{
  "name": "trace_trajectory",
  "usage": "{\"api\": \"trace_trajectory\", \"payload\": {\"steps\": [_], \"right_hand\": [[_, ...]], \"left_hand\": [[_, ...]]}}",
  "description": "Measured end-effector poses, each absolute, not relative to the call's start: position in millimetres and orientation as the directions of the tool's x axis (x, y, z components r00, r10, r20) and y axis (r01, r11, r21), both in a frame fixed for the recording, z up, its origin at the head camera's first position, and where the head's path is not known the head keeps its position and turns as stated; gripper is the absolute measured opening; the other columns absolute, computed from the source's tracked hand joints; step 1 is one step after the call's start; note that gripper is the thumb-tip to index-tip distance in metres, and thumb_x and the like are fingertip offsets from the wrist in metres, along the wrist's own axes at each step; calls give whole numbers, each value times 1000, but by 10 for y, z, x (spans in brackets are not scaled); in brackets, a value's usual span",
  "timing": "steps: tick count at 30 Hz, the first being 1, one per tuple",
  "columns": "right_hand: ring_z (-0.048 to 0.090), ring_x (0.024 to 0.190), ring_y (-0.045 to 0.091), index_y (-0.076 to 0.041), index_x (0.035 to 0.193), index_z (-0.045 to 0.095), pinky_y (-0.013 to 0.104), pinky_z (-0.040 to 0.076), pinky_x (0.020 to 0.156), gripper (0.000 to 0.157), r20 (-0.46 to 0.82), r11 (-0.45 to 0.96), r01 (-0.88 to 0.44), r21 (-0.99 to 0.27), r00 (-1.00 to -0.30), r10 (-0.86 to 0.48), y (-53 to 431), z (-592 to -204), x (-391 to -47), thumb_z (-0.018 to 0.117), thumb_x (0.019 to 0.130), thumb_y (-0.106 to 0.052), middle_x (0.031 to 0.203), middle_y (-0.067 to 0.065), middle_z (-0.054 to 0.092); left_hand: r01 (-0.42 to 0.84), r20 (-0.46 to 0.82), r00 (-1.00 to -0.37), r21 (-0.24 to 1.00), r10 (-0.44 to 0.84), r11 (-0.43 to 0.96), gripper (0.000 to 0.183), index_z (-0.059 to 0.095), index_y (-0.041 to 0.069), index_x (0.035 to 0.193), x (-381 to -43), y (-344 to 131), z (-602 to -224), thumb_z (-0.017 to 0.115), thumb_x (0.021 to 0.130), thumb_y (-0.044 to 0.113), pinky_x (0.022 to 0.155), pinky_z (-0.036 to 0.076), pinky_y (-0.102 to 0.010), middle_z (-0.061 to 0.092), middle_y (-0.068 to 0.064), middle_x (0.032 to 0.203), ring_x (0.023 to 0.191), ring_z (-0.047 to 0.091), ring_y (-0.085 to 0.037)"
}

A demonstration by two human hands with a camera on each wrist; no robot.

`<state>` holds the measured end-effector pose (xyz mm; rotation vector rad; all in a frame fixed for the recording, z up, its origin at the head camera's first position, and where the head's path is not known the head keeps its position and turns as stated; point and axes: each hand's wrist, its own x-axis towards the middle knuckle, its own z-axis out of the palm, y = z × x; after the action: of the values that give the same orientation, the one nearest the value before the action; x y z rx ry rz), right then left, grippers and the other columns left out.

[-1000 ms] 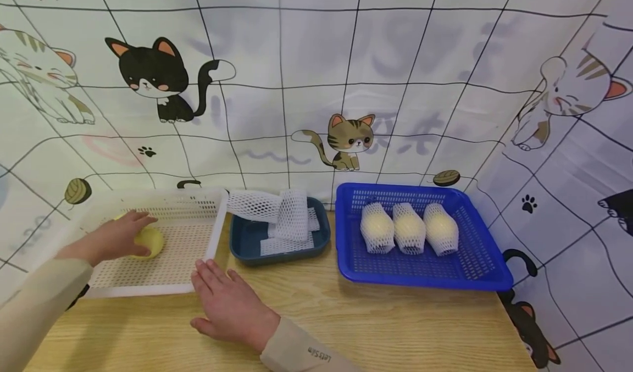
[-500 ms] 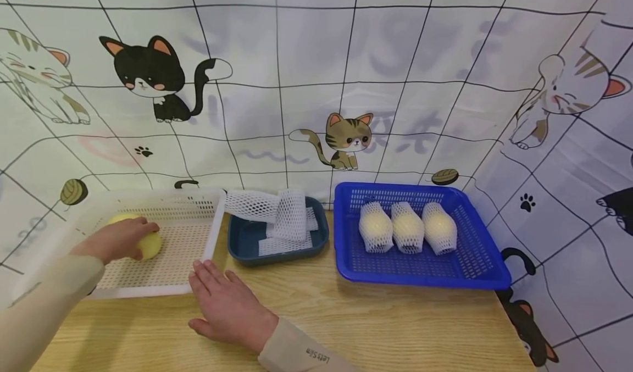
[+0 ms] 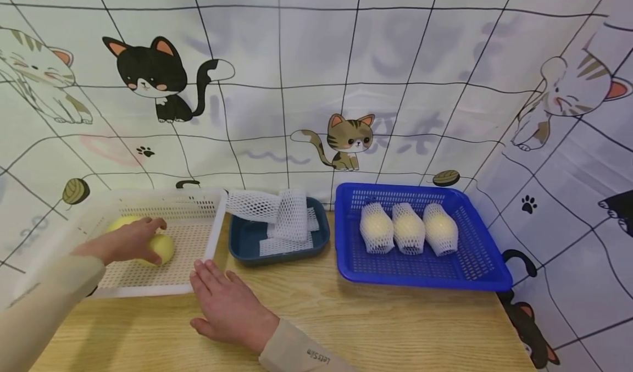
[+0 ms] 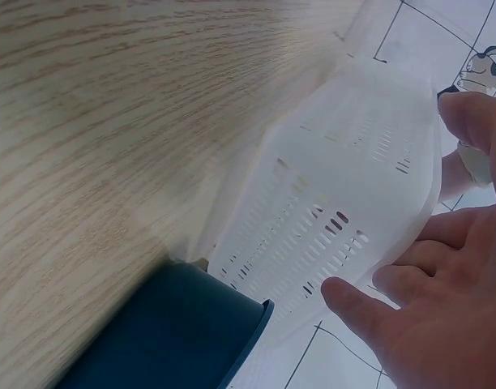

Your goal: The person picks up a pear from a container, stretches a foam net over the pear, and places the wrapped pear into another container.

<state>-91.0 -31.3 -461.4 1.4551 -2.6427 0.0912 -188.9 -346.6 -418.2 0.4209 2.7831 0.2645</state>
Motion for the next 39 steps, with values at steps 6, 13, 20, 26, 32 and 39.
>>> {"api": "trace_trajectory", "payload": {"steps": [6, 13, 20, 26, 32, 39], "right_hand": [[19, 156, 22, -7, 162, 32, 37, 43, 113, 80, 140, 534, -845, 23, -526, -839, -326, -4620, -909, 54, 103, -57, 171, 11, 20], [21, 156, 22, -7, 162, 33, 36, 42, 114, 80, 145, 533, -846, 35, -523, -840, -339, -4605, -900, 56, 102, -56, 171, 11, 21], [20, 156, 22, -8, 161, 33, 37, 41, 115, 78, 147, 530, -848, 10, -523, -839, -330, -4608, -911, 55, 103, -54, 171, 10, 21], [18, 157, 21, -8, 162, 32, 39, 40, 116, 76, 146, 527, -848, -51, -529, -836, -310, -4606, -933, 54, 105, -53, 171, 9, 20], [18, 156, 20, -7, 162, 32, 41, 35, 119, 73, 162, 511, -850, -129, -526, -835, -260, -4603, -956, 52, 106, -50, 170, 8, 21], [26, 154, 21, -3, 159, 37, 38, 34, 120, 71, 259, 495, -840, -221, -540, -801, -99, -4554, -961, 58, 105, -43, 168, 11, 28]], "left_hand": [[216, -300, -906, 277, 298, 936, 85, 47, -3, 137, -1873, -3416, -4184, 92, 75, 34, 79, 51, -46, 66, -16, 109, 90, 60, -26], [275, -257, -901, 287, 350, 918, 61, 60, 5, 121, -1848, -3481, -4206, 91, 76, 32, 70, 47, -37, 63, 0, 94, 80, 54, -19], [306, -188, -908, 314, 375, 899, 57, 63, 7, 120, -1816, -3502, -4145, 91, 77, 32, 71, 46, -36, 65, 1, 97, 81, 54, -17], [324, -82, -925, 336, 370, 884, 62, 64, 7, 127, -1778, -3421, -4069, 91, 78, 34, 76, 50, -38, 70, -8, 114, 89, 60, -18], [300, -32, -942, 364, 334, 882, 68, 60, 4, 132, -1711, -3284, -4014, 91, 79, 33, 81, 53, -43, 68, -13, 120, 99, 63, -24], [269, 21, -956, 460, 293, 846, 70, 56, 2, 133, -1634, -3193, -4000, 91, 80, 32, 82, 56, -47, 68, -14, 117, 100, 65, -29]]}}
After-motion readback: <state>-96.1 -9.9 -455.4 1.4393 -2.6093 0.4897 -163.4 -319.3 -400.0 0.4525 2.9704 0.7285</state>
